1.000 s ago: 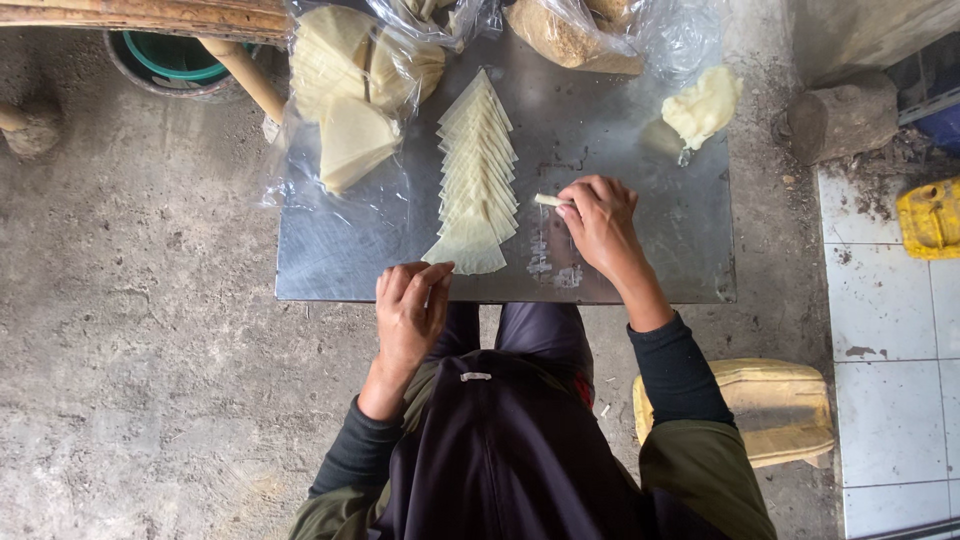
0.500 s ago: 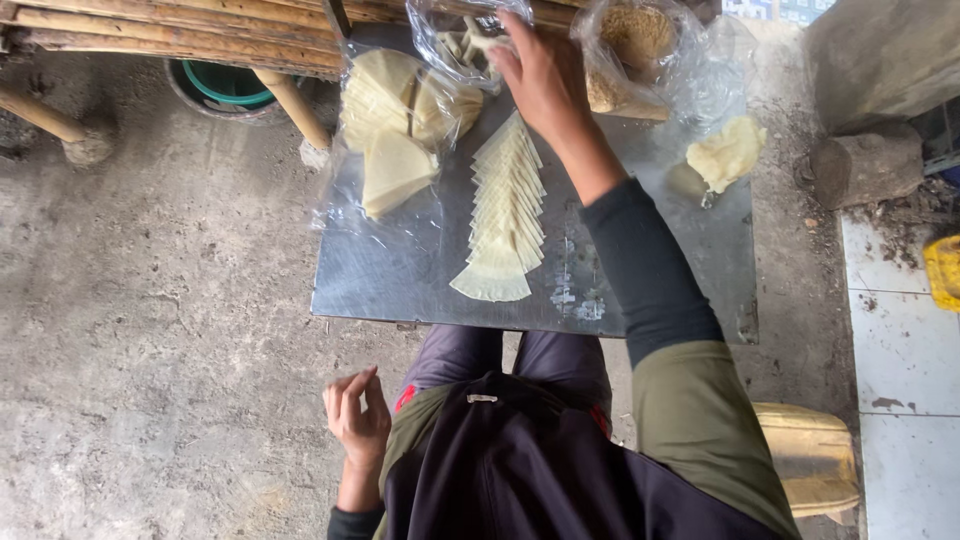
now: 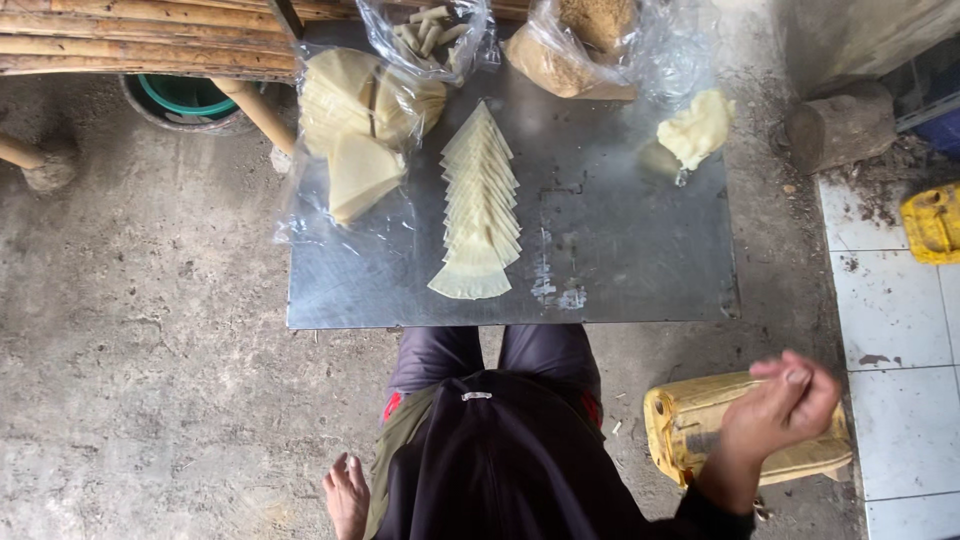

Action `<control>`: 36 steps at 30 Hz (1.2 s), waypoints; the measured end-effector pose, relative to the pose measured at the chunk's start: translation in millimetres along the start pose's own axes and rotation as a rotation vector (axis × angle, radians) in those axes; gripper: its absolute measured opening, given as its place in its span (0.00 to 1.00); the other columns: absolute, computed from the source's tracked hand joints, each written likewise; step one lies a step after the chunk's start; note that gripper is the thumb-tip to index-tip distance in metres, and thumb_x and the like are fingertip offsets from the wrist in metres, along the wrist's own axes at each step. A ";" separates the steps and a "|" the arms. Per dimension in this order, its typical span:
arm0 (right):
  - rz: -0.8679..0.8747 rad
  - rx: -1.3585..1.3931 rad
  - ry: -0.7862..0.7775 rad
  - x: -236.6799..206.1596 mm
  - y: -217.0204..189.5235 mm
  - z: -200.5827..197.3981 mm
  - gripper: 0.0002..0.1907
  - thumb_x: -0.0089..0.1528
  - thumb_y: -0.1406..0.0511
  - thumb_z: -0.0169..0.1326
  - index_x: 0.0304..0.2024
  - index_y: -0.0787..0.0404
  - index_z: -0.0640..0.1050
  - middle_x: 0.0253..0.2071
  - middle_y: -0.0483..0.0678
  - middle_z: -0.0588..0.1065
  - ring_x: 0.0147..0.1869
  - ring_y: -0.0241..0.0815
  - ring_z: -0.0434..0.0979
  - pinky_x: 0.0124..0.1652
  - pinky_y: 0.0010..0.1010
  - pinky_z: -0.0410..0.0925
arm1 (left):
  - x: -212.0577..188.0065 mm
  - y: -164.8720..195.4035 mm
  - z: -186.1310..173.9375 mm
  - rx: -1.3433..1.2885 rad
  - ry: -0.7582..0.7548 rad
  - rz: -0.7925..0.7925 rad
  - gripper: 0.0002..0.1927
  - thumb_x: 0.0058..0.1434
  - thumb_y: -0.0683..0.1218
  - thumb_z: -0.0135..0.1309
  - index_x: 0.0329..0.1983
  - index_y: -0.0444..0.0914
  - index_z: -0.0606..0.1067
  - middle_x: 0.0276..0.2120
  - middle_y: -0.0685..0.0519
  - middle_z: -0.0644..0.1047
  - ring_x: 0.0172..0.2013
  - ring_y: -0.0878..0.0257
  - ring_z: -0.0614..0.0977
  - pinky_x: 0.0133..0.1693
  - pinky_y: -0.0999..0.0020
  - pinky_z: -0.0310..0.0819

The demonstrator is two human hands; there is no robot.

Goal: The person separates thin triangular wrappers from a stack, places them on a metal table, and uses a spoon to add a small amount of brown filling onto each wrapper. The person then folds the wrappers into small triangular packets and places them in a pile.

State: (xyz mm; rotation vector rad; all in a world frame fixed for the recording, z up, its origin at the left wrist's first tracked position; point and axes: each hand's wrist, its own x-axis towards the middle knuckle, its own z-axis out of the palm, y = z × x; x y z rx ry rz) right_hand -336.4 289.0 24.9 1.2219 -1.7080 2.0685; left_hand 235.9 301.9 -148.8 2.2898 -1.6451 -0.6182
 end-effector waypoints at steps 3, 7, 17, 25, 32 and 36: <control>0.132 -0.273 -0.246 -87.6 43.6 -56.2 0.12 0.83 0.73 0.47 0.42 0.62 0.72 0.33 0.48 0.74 0.34 0.34 0.73 0.51 0.32 0.74 | -4.8 -6.3 20.3 0.017 -0.208 0.046 0.25 0.67 0.57 0.45 0.66 0.44 0.67 0.55 0.47 0.75 0.55 0.49 0.74 0.46 0.55 0.78; 1.056 -0.712 -0.993 -196.1 51.4 -69.9 0.11 0.82 0.73 0.46 0.43 0.63 0.71 0.34 0.48 0.73 0.35 0.34 0.73 0.51 0.32 0.74 | -1.0 -5.9 44.4 0.067 -0.477 -0.059 0.23 0.68 0.56 0.46 0.64 0.44 0.68 0.54 0.47 0.75 0.54 0.50 0.74 0.46 0.55 0.78; 1.426 -0.596 -1.355 -215.5 48.3 -4.2 0.07 0.81 0.73 0.46 0.46 0.64 0.69 0.37 0.49 0.72 0.38 0.35 0.72 0.51 0.31 0.73 | 50.6 44.7 45.8 0.061 -0.642 -0.092 0.19 0.70 0.55 0.47 0.59 0.42 0.69 0.51 0.47 0.75 0.50 0.51 0.75 0.45 0.56 0.78; 1.432 -0.565 -1.315 -199.5 74.6 14.1 0.03 0.80 0.73 0.46 0.49 0.65 0.68 0.40 0.49 0.71 0.40 0.35 0.71 0.52 0.31 0.72 | 82.1 70.1 53.4 0.090 -0.723 -0.086 0.16 0.71 0.54 0.47 0.56 0.41 0.70 0.48 0.48 0.75 0.47 0.52 0.75 0.44 0.57 0.78; 1.469 -0.589 -1.296 -161.6 95.7 111.0 0.02 0.79 0.73 0.46 0.51 0.66 0.67 0.42 0.50 0.70 0.41 0.36 0.71 0.52 0.30 0.72 | 193.0 109.4 30.0 0.085 -0.728 -0.067 0.14 0.72 0.53 0.48 0.53 0.40 0.71 0.46 0.48 0.75 0.45 0.53 0.76 0.43 0.57 0.78; 1.487 -0.620 -1.290 -146.8 76.3 117.8 0.02 0.79 0.73 0.46 0.52 0.67 0.66 0.44 0.50 0.69 0.42 0.36 0.70 0.52 0.30 0.72 | 207.4 112.5 6.3 0.085 -0.741 -0.054 0.13 0.73 0.52 0.48 0.51 0.39 0.71 0.45 0.48 0.75 0.43 0.53 0.76 0.43 0.58 0.77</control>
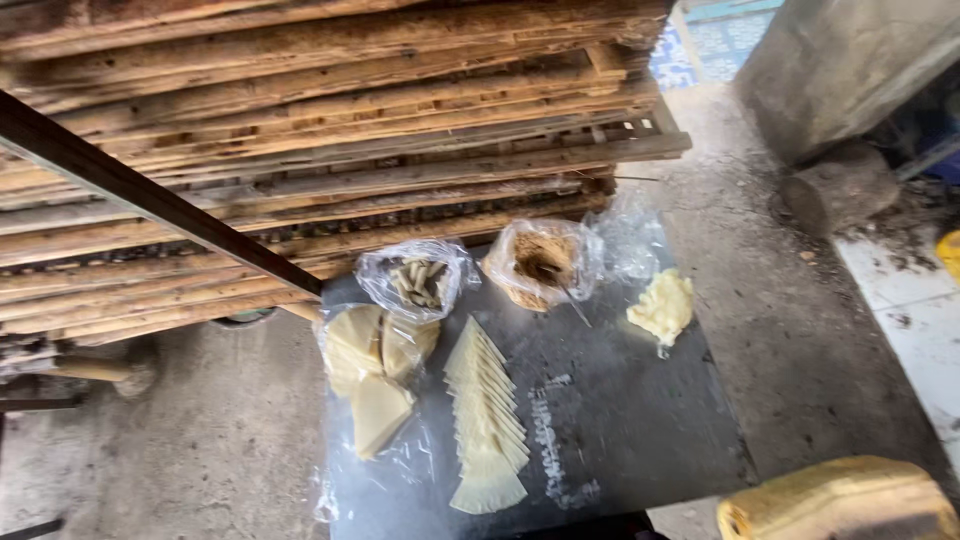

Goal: The person separates thin triangular wrappers from a stack, places them on a metal table, and uses a spoon to add a small amount of brown filling onto each wrapper. The person then folds the wrappers into small triangular packets and places them in a pile.

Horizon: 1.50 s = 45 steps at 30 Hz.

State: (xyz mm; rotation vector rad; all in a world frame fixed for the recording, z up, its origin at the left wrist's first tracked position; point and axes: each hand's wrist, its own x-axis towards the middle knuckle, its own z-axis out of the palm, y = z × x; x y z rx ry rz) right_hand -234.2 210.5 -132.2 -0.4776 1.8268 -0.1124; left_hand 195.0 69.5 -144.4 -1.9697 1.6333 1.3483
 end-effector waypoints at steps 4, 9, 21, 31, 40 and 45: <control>0.033 -0.032 0.003 -30.6 44.7 -15.3 0.04 0.79 0.73 0.46 0.54 0.68 0.65 0.45 0.50 0.69 0.43 0.36 0.70 0.52 0.30 0.71 | -24.7 -2.0 38.9 0.016 -0.006 0.007 0.12 0.74 0.51 0.49 0.49 0.38 0.72 0.44 0.48 0.75 0.42 0.54 0.76 0.42 0.58 0.77; 0.057 -0.110 -0.047 -14.2 76.6 -1.2 0.06 0.78 0.73 0.46 0.55 0.68 0.64 0.47 0.51 0.68 0.45 0.36 0.70 0.52 0.30 0.71 | -25.4 -20.0 76.1 0.032 0.018 -0.001 0.11 0.75 0.51 0.49 0.47 0.37 0.73 0.42 0.48 0.75 0.40 0.54 0.77 0.42 0.59 0.77; -0.186 0.154 0.408 -20.7 83.8 -5.3 0.11 0.77 0.73 0.46 0.59 0.70 0.62 0.51 0.51 0.66 0.48 0.37 0.69 0.53 0.29 0.70 | -85.3 -42.1 88.4 -0.075 0.846 -0.161 0.12 0.77 0.49 0.50 0.42 0.35 0.74 0.38 0.48 0.75 0.36 0.56 0.77 0.41 0.60 0.77; -1.358 0.487 1.486 -73.9 43.0 -138.2 0.12 0.76 0.75 0.46 0.60 0.68 0.63 0.52 0.50 0.67 0.44 0.36 0.68 0.42 0.22 0.66 | -121.6 73.2 7.4 -0.226 1.447 0.896 0.07 0.67 0.38 0.59 0.47 0.36 0.76 0.46 0.47 0.76 0.51 0.54 0.76 0.53 0.60 0.72; -1.732 -0.189 1.105 -131.7 -112.8 -80.6 0.07 0.68 0.66 0.55 0.48 0.62 0.77 0.47 0.49 0.74 0.52 0.45 0.73 0.53 0.35 0.69 | -149.0 187.0 -34.2 -0.020 1.116 0.798 0.16 0.61 0.49 0.65 0.49 0.40 0.79 0.45 0.50 0.77 0.43 0.53 0.77 0.47 0.57 0.67; -1.775 -0.466 0.723 -145.4 -147.9 -5.0 0.13 0.62 0.65 0.63 0.48 0.60 0.78 0.47 0.48 0.72 0.53 0.45 0.72 0.54 0.37 0.67 | -142.0 177.1 -28.1 0.016 1.085 0.733 0.17 0.57 0.49 0.63 0.48 0.41 0.79 0.46 0.48 0.76 0.45 0.50 0.75 0.48 0.55 0.67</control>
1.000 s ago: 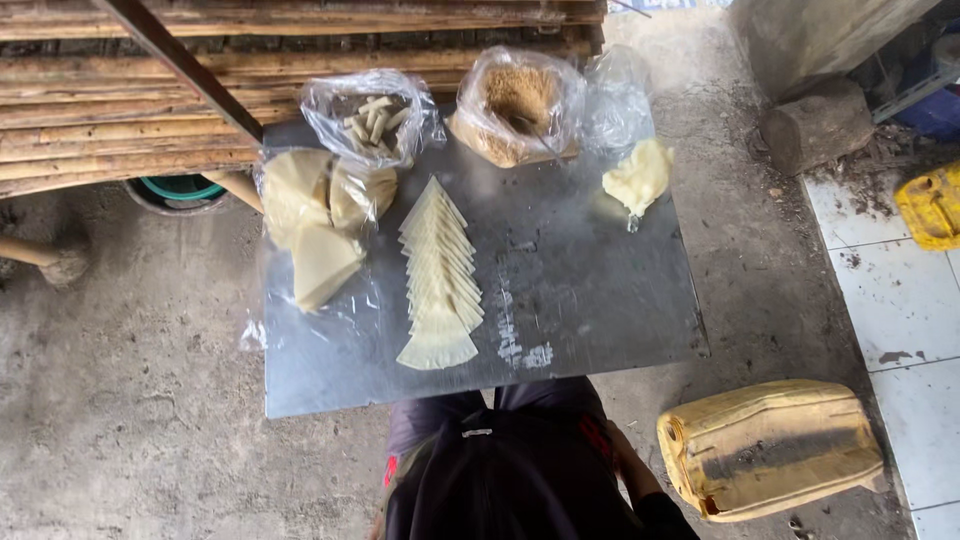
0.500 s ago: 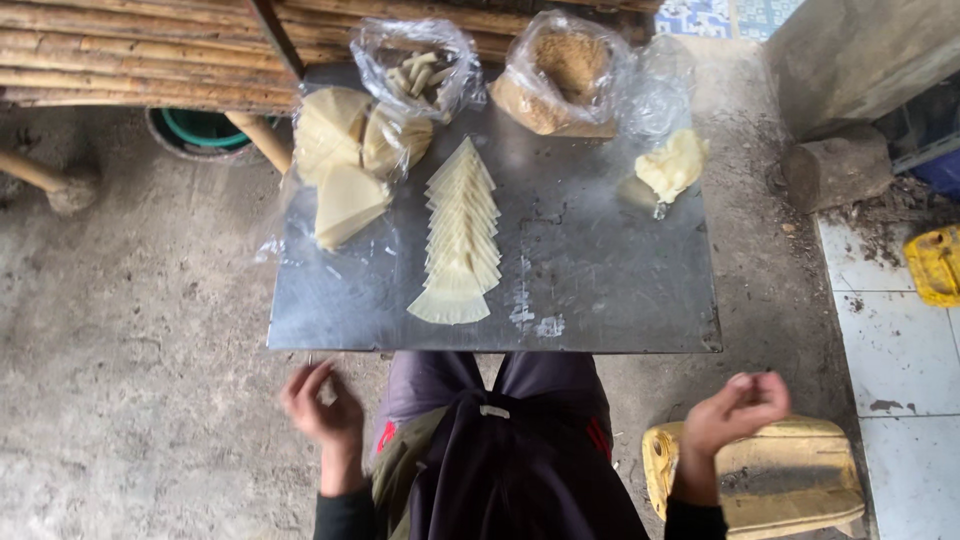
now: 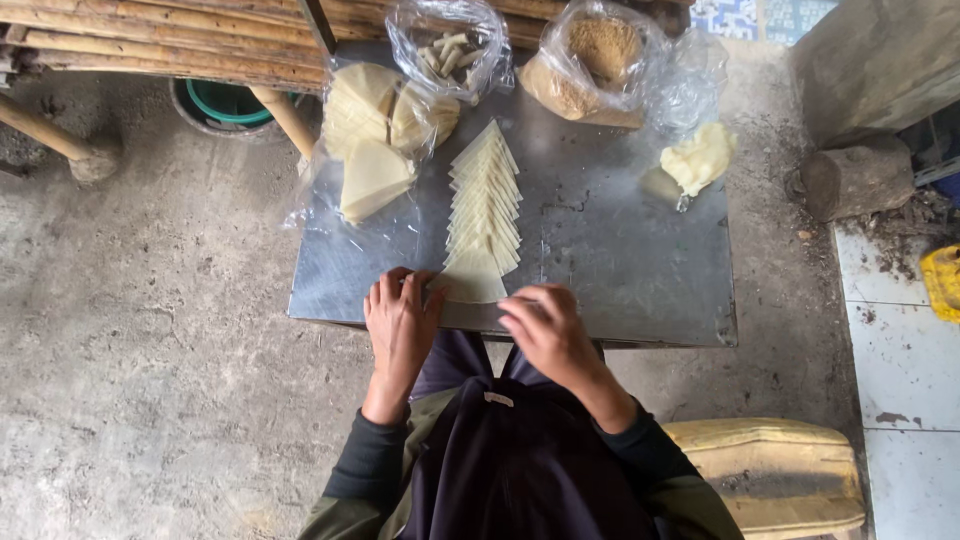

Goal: The person separates thin triangular wrappers from a stack, places them on a metal table, and uses a spoon to add a small amount of brown filling onto each wrapper. The person then folds the wrappers into small triangular packets and places them in a pile.

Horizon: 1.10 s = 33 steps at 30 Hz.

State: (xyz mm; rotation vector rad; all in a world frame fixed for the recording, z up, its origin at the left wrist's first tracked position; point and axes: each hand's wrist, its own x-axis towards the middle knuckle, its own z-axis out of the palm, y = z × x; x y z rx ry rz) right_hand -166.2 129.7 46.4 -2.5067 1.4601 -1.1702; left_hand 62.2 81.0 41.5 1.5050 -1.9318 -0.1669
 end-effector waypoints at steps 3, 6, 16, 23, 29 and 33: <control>-0.026 -0.004 -0.078 16.9 -13.4 20.4 0.15 0.61 0.65 0.64 0.48 0.61 0.78 0.47 0.47 0.72 0.53 0.46 0.72 0.56 0.39 0.67 | 0.6 -3.9 9.5 -0.034 -0.029 -0.027 0.12 0.59 0.48 0.62 0.45 0.41 0.78 0.45 0.49 0.76 0.46 0.51 0.76 0.48 0.56 0.66; 0.031 -0.022 -0.137 28.5 -21.2 30.8 0.20 0.59 0.64 0.66 0.51 0.61 0.77 0.48 0.48 0.72 0.54 0.47 0.73 0.56 0.40 0.67 | 2.0 -1.7 15.5 -0.052 -0.066 -0.048 0.07 0.62 0.45 0.60 0.41 0.40 0.76 0.42 0.50 0.77 0.43 0.51 0.77 0.46 0.55 0.67; 0.167 0.091 0.039 39.0 1.9 55.3 0.17 0.61 0.73 0.60 0.51 0.64 0.72 0.41 0.53 0.77 0.45 0.47 0.80 0.44 0.36 0.74 | 24.7 25.4 16.5 -0.684 -0.108 -0.223 0.14 0.66 0.47 0.58 0.45 0.33 0.70 0.34 0.45 0.82 0.36 0.54 0.86 0.38 0.60 0.79; 0.744 0.645 0.000 38.2 82.9 26.8 0.12 0.65 0.70 0.54 0.50 0.66 0.71 0.38 0.46 0.77 0.37 0.34 0.78 0.37 0.25 0.77 | 29.5 18.9 27.3 -0.274 -0.150 0.021 0.11 0.70 0.50 0.56 0.47 0.38 0.76 0.45 0.46 0.81 0.45 0.51 0.82 0.47 0.56 0.73; 1.019 1.038 -0.222 28.8 125.6 -21.1 0.10 0.64 0.71 0.56 0.48 0.68 0.75 0.35 0.49 0.77 0.36 0.36 0.77 0.38 0.26 0.74 | 20.7 19.8 33.6 -0.178 -0.090 0.127 0.13 0.64 0.50 0.60 0.46 0.38 0.77 0.53 0.50 0.77 0.52 0.50 0.78 0.53 0.54 0.69; 0.860 0.869 -0.069 38.6 126.7 -52.1 0.10 0.66 0.70 0.55 0.50 0.66 0.73 0.39 0.49 0.77 0.39 0.36 0.77 0.39 0.26 0.74 | 19.7 20.2 32.8 -0.172 -0.081 0.117 0.13 0.64 0.50 0.60 0.46 0.39 0.77 0.52 0.50 0.77 0.51 0.50 0.78 0.54 0.53 0.68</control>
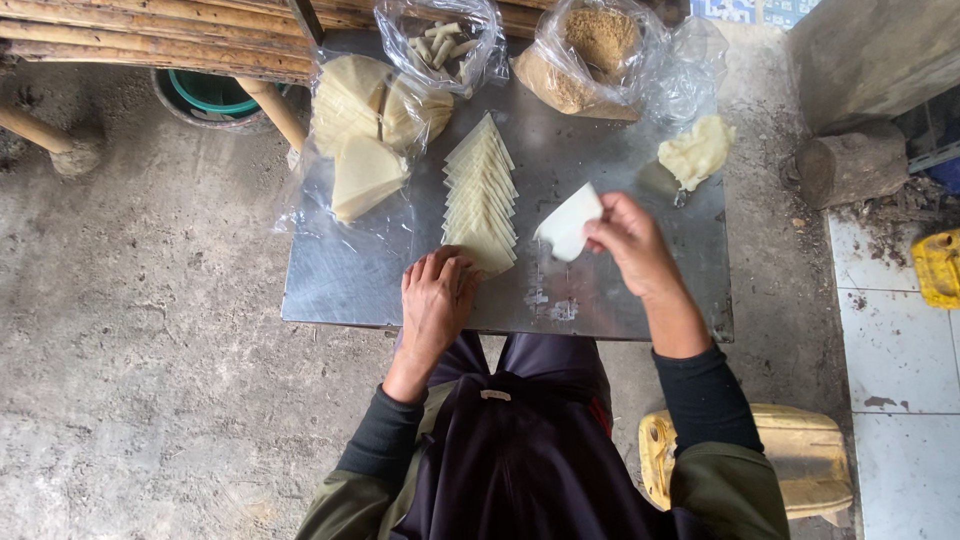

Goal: The person separates thin triangular wrappers from a stack, places them on a metal table, and uses a spoon to add a small amount of brown filling onto each wrapper. The person then folds the wrappers into small triangular packets and places them in a pile.

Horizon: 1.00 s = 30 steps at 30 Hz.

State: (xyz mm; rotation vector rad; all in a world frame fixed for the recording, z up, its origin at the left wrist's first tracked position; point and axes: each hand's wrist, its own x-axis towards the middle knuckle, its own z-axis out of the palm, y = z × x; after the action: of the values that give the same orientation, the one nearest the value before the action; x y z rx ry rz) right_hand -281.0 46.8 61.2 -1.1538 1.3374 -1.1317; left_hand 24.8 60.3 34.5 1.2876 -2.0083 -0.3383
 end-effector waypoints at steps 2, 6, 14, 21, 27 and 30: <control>-0.163 -0.136 0.109 -1.8 -13.5 -5.0 0.14 0.67 0.70 0.55 0.55 0.63 0.73 0.42 0.47 0.78 0.42 0.35 0.77 0.41 0.26 0.72 | 0.2 1.7 1.5 0.032 0.022 0.006 0.13 0.63 0.50 0.61 0.46 0.39 0.77 0.52 0.50 0.77 0.52 0.50 0.78 0.55 0.53 0.68; -0.620 -1.046 0.169 -19.2 -15.2 2.2 0.17 0.67 0.70 0.57 0.58 0.57 0.74 0.43 0.48 0.78 0.47 0.42 0.76 0.48 0.37 0.69 | -1.7 10.9 8.7 0.024 0.054 0.043 0.13 0.63 0.49 0.61 0.48 0.39 0.77 0.53 0.49 0.77 0.51 0.51 0.78 0.55 0.54 0.67; -0.795 -1.346 0.184 -57.0 32.6 47.0 0.20 0.65 0.69 0.60 0.59 0.58 0.74 0.41 0.43 0.78 0.52 0.44 0.73 0.54 0.41 0.61 | 2.9 34.6 26.7 -0.067 -0.030 0.185 0.16 0.61 0.46 0.62 0.52 0.41 0.76 0.53 0.50 0.76 0.51 0.52 0.78 0.55 0.55 0.68; -0.647 -1.231 0.212 -61.3 29.7 48.1 0.19 0.57 0.68 0.60 0.51 0.58 0.77 0.43 0.46 0.76 0.53 0.49 0.71 0.55 0.44 0.62 | 4.7 50.4 42.9 -0.098 -0.122 0.273 0.15 0.59 0.47 0.61 0.47 0.37 0.74 0.50 0.47 0.76 0.45 0.52 0.78 0.48 0.56 0.69; -0.530 -1.215 0.218 -68.4 28.6 52.2 0.23 0.56 0.68 0.58 0.55 0.60 0.77 0.46 0.48 0.75 0.53 0.50 0.72 0.54 0.43 0.66 | 9.4 50.7 52.4 -0.114 -0.179 0.287 0.12 0.61 0.46 0.59 0.46 0.40 0.75 0.44 0.50 0.76 0.42 0.54 0.78 0.45 0.59 0.71; -0.525 -1.193 0.253 -68.4 31.3 53.2 0.19 0.58 0.68 0.58 0.52 0.62 0.76 0.47 0.49 0.75 0.54 0.50 0.73 0.54 0.42 0.67 | 15.1 46.1 54.5 -0.109 -0.236 0.323 0.09 0.63 0.47 0.58 0.45 0.41 0.75 0.42 0.50 0.75 0.40 0.55 0.78 0.44 0.59 0.71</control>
State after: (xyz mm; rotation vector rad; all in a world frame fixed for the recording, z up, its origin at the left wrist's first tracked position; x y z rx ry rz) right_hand -226.6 115.9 33.8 -2.3745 2.0660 -0.7781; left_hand -47.9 60.3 28.2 0.8704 -2.3186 -0.4535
